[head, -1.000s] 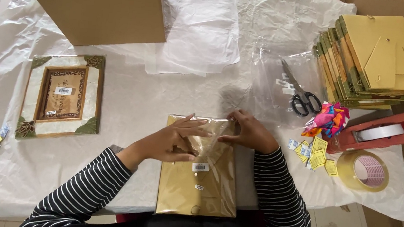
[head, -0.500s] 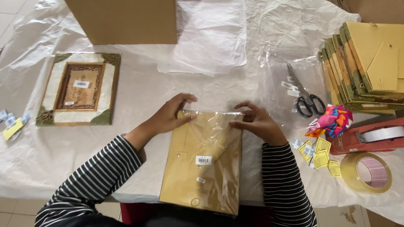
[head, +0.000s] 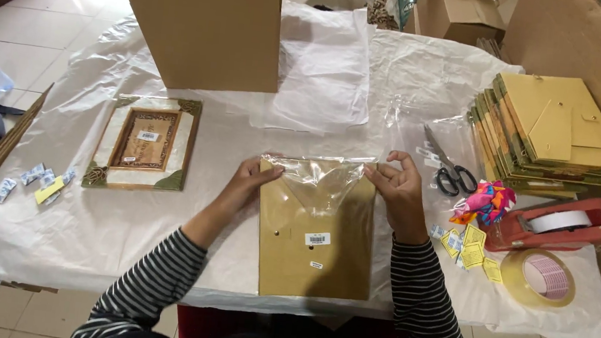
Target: The person wraps a picture frame in plastic film and secures it with adhesive labels.
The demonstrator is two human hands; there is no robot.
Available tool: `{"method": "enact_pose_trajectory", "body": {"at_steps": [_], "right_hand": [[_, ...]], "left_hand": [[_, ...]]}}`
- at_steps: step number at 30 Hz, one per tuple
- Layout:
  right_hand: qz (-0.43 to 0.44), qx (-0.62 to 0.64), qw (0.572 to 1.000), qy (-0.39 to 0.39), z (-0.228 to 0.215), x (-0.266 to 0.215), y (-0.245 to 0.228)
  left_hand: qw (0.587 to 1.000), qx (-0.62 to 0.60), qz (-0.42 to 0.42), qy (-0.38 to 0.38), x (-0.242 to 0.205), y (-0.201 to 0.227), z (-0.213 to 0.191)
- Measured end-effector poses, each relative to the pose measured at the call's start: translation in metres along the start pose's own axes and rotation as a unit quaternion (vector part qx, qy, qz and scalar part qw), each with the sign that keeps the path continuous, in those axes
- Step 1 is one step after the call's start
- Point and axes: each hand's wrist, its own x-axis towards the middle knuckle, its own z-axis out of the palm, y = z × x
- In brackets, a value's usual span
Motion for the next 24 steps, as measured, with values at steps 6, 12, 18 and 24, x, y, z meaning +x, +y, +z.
{"method": "enact_pose_trajectory", "body": {"at_steps": [6, 12, 18, 24], "right_hand": [[-0.09, -0.003, 0.995, 0.051, 0.026, -0.012, -0.025], [-0.35, -0.393, 0.848, 0.066, 0.067, -0.086, -0.042], [-0.353, -0.464, 0.794, -0.174, 0.098, -0.143, -0.012], [-0.139, 0.042, 0.971, -0.188, 0.084, -0.143, 0.019]], "left_hand": [[0.99, 0.109, 0.081, 0.045, -0.071, 0.014, 0.053], [0.967, 0.028, 0.172, 0.186, -0.097, -0.036, 0.051], [0.921, 0.141, 0.305, 0.197, -0.111, -0.055, 0.096], [0.896, 0.213, 0.367, 0.128, -0.114, -0.077, 0.118]]}}
